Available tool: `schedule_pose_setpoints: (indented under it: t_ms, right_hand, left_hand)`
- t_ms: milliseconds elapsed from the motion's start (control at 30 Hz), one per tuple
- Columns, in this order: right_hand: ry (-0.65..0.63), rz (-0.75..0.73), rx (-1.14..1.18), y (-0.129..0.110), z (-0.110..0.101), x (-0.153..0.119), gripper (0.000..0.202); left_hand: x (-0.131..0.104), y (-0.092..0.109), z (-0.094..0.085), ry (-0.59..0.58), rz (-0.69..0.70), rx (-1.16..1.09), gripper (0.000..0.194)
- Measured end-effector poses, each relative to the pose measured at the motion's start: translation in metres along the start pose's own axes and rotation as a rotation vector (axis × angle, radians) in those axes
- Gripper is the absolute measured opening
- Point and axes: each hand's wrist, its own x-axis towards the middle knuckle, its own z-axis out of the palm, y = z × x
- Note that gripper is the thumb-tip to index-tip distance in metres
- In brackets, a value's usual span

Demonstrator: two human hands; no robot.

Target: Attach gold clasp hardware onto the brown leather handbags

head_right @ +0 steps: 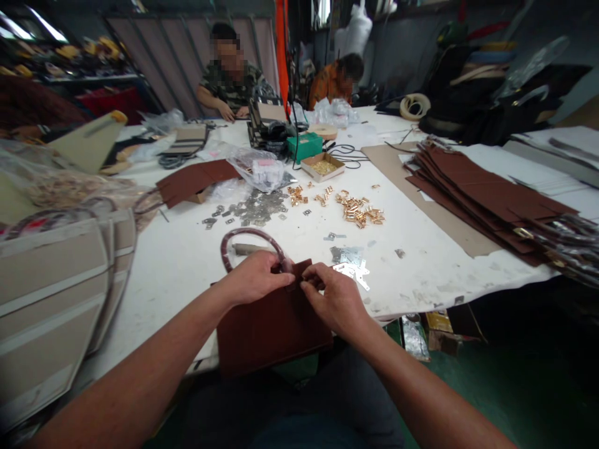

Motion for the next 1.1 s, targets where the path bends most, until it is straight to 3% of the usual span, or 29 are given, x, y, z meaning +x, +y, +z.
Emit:
schedule_pose_setpoints:
  t_ms: [200,667,933,1000,1100]
  right_hand:
    - [-0.072,-0.04,-0.047,-0.006,-0.001,0.003,0.007]
    - [0.012,0.023,-0.052,-0.006,0.008,0.001,0.011]
    - [-0.053,0.123,0.033,-0.011,0.002,0.011,0.007]
    - [-0.057,0.118,-0.039,-0.009,-0.001,0.013,0.016]
    - [0.013,0.067,-0.165,-0.001,-0.005,0.018,0.046]
  left_hand:
    - [0.004,-0.005,0.006,-0.027,-0.077,0.042,0.015]
    - [-0.002,-0.003,0.003,-0.03,-0.001,0.02,0.018]
    - [-0.01,-0.003,0.004,0.002,0.025,0.031,0.02]
    - [-0.011,-0.005,0.002,-0.014,0.067,0.006,0.023]
    - [-0.013,-0.007,-0.004,-0.025,0.089,-0.017,0.026]
